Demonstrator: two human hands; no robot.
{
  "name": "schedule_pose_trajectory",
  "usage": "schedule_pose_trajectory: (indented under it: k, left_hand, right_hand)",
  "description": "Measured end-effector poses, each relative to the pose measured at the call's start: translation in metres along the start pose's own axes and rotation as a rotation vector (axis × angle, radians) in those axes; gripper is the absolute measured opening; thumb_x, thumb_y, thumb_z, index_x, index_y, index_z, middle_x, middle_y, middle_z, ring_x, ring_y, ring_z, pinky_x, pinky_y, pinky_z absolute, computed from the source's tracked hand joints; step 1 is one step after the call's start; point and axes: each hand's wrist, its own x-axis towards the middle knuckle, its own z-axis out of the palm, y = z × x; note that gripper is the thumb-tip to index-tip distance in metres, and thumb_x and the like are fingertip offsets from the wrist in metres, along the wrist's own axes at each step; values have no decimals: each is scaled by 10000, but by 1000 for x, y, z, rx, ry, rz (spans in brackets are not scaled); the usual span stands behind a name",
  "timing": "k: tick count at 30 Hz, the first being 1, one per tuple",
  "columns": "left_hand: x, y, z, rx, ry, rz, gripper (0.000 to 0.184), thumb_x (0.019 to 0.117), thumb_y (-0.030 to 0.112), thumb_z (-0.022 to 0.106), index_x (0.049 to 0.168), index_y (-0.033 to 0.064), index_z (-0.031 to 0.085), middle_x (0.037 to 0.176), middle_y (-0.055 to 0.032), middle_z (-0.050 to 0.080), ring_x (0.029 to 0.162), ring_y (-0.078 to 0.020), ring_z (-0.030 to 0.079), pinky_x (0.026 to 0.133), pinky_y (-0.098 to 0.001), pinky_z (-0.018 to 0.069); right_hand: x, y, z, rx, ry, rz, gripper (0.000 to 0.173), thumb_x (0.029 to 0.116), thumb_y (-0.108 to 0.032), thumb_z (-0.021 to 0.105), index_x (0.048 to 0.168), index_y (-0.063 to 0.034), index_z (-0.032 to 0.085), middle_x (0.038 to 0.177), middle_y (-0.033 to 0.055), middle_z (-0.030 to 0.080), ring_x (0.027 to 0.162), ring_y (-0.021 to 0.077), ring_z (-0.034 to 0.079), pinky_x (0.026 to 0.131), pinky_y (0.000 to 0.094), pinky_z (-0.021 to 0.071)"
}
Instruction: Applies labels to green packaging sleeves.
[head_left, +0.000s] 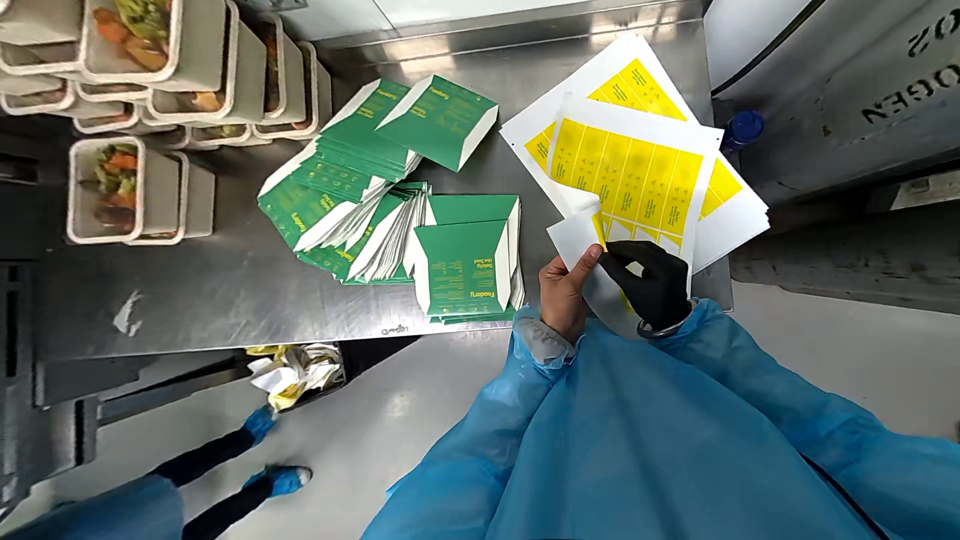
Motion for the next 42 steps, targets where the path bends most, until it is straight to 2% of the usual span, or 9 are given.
schedule_pose_trajectory:
  k: [5,11,15,22,26,28,32,37,42]
  left_hand:
    - [-13,9,1,99,-108,-20,145,979,176,700,1104,104,717,1002,-44,745,891,-137,723,823,-344,617]
    - [-3,4,-1,75,-7,-40,202,998,161,670,1173,62,654,1030,-90,734,908,-184,730,833,-392,623]
    - [14,-10,-13,271,143,14,278,967,283,724,1165,93,686,1011,-78,745,882,-189,733,789,-403,630]
    - [55,-21,-17,821,386,78,481,942,452,724,1180,36,674,1006,-200,720,938,-362,701,819,-605,561]
    - [46,4,-29,1021,349,356,800,959,322,704,1573,18,292,1548,-273,384,1361,-405,477,1080,-546,462]
    - [21,27,-31,1034,152,518,595,1031,281,591,1527,10,405,1528,-233,456,1348,-330,529,1091,-486,486]
    - [-22,61,-42,654,-304,348,465,1121,322,384,1492,74,515,1444,-80,600,1288,-195,607,1100,-440,515]
    - [-28,86,-100,367,90,180,306,1050,151,581,1326,37,651,1212,-86,716,1053,-205,709,961,-414,591]
    - [-22,120,-147,148,314,91,253,1049,89,562,1276,9,639,1158,-114,711,1005,-235,723,934,-425,604]
  right_hand:
    - [5,5,-7,66,47,34,98,866,-116,803,951,-69,801,956,28,783,851,81,725,739,251,612]
    - [28,14,-22,-81,-101,95,90,917,-166,736,964,-101,776,947,16,751,838,76,700,750,263,602]
    - [83,46,-85,-125,-135,424,223,988,-220,645,1061,-34,742,934,92,744,817,186,707,771,429,601]
    - [150,14,-197,-278,153,524,252,989,-258,646,1074,-31,712,938,89,710,763,140,666,741,390,586]
    - [124,-28,-151,-258,120,438,250,989,-238,634,1080,-16,700,952,99,706,774,153,677,732,398,600]
    - [97,-46,-103,-241,81,382,219,983,-192,632,1063,0,701,936,112,711,777,175,677,727,418,593]
    - [39,-77,16,-239,-54,216,130,930,-171,690,972,-62,746,877,44,743,752,121,709,684,352,623]
    - [16,-98,87,68,-419,52,293,1049,-103,518,1266,-106,715,1106,24,752,926,92,711,839,312,609]
    - [15,-92,98,-255,-84,221,230,977,-229,668,1174,-147,752,1040,40,751,768,130,706,644,343,603]
